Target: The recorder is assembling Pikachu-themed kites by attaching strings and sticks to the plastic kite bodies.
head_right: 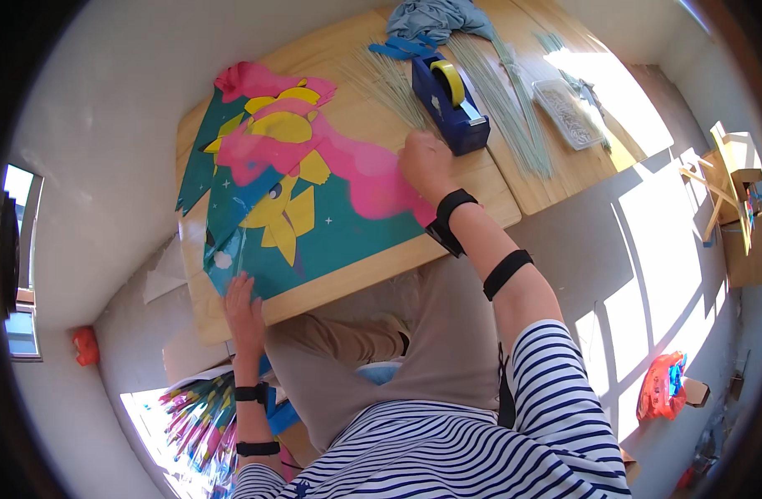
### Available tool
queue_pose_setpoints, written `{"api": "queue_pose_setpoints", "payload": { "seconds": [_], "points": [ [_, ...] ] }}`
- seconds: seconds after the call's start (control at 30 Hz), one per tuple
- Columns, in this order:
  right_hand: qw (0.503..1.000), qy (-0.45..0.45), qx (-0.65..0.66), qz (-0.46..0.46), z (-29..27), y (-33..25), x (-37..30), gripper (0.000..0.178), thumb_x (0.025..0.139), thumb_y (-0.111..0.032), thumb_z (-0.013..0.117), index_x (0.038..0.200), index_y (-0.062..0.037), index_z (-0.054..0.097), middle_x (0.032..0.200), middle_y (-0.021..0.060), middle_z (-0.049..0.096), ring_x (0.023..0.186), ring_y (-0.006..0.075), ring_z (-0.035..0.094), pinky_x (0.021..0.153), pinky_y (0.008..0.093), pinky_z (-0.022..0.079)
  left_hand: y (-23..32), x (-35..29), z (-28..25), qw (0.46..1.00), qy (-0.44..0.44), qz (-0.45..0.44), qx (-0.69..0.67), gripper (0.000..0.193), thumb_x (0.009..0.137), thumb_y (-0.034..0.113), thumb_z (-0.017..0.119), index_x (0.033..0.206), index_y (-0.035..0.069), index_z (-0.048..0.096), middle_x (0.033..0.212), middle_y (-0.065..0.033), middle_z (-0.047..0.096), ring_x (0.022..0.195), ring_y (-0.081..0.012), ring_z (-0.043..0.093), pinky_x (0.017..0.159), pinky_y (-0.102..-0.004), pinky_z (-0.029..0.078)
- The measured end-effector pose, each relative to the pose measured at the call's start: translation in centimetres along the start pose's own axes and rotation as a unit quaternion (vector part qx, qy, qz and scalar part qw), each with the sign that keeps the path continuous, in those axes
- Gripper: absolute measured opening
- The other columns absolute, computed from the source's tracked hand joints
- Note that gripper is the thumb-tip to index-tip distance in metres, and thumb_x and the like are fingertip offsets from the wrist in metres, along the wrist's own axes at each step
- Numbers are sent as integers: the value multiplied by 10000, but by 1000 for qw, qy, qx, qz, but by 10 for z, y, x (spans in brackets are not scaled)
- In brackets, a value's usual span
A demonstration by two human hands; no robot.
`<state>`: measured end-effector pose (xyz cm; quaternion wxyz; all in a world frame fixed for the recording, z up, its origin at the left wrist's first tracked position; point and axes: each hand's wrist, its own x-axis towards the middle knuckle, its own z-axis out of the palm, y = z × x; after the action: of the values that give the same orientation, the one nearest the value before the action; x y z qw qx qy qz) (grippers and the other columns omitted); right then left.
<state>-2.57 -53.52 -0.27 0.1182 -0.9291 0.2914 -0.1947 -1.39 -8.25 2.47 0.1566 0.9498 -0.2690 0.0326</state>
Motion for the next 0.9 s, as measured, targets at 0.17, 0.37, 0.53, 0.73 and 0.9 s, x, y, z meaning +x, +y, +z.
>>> {"api": "queue_pose_setpoints", "payload": {
  "seconds": [0.17,0.37,0.53,0.73,0.9],
  "points": [
    [997,-30,-65,32,34,2,29,135,774,-205,657,819,-78,665,776,163,677,789,359,696,676,426,561,12,-24,-10,1000,-5,-9,-13,388,890,19,575,1277,38,586,1440,-105,517,1392,-328,403,1165,-527,229],
    [992,-59,69,-89,-4,10,-1,116,794,-128,625,775,-14,629,812,189,668,803,391,655,684,435,515,34,-22,-8,998,9,3,-58,396,871,21,606,1267,40,601,1426,-100,535,1371,-318,431,1164,-516,241],
    [930,-231,188,-217,-77,1,-93,63,802,-49,620,800,1,582,784,179,635,775,395,614,661,467,461,63,-5,-18,990,82,48,-100,430,831,18,657,1256,56,611,1418,-91,541,1346,-293,459,1162,-516,255],
    [883,-314,181,-299,-88,3,-131,111,769,-10,647,769,-16,537,768,165,605,765,396,592,650,467,442,81,9,-5,989,55,113,-79,405,799,-1,664,1198,63,638,1271,-97,616,1263,-288,522,1156,-520,255],
    [875,-303,174,-334,-97,-1,-126,156,768,-23,681,773,-22,525,754,151,585,754,390,589,636,467,434,82,11,4,989,39,116,-89,314,806,7,659,1111,82,648,1114,-77,634,1144,-268,565,1141,-530,261]
  ]
}}
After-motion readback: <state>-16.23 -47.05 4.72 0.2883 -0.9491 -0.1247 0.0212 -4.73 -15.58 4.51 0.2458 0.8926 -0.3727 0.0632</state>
